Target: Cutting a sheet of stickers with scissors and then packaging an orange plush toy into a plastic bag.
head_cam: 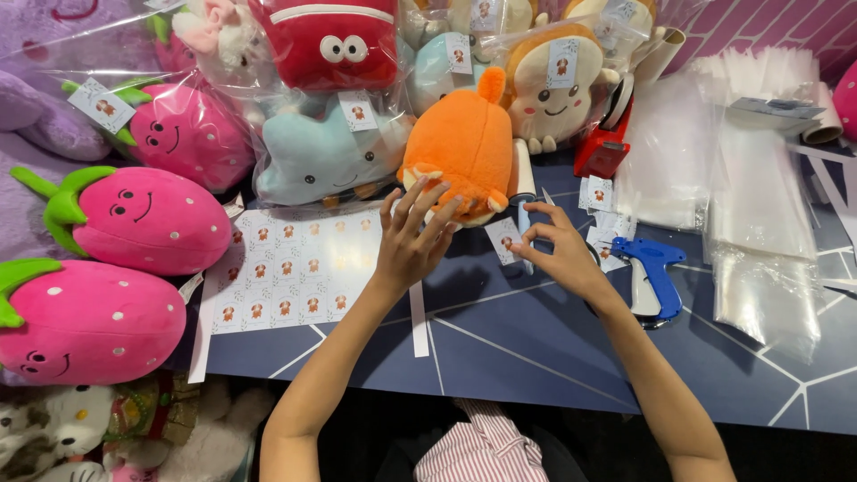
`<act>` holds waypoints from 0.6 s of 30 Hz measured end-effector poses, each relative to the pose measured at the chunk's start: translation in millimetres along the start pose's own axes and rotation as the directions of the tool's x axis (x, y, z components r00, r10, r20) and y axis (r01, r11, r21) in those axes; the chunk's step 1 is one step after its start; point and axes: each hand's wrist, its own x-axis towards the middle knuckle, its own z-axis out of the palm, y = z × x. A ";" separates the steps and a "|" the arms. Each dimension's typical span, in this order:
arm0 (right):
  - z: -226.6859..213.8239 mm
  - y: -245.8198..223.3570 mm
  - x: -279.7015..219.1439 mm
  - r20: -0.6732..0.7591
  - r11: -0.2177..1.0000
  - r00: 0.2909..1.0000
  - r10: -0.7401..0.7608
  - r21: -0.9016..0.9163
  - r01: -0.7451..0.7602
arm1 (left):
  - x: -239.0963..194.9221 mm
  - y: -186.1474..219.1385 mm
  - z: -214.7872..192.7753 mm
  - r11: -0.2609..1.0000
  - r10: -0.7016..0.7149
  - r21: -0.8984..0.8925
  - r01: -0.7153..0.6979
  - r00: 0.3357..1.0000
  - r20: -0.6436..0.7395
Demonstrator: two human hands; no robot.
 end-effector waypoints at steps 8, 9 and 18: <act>8.8 -18.3 -2.5 -0.095 0.982 0.982 -0.161 0.088 0.170 | 29.2 52.4 -4.5 0.718 -0.281 -0.551 0.424 0.902 0.328; 10.3 -19.6 -3.6 -0.134 0.977 0.972 -0.193 0.062 0.203 | 36.2 57.3 -6.5 0.655 -0.304 -0.574 0.491 0.867 0.395; -28.2 -23.3 -16.8 -0.201 0.975 0.954 -0.223 -0.052 0.217 | 32.2 53.7 0.4 0.571 -0.342 -0.600 0.560 0.827 0.446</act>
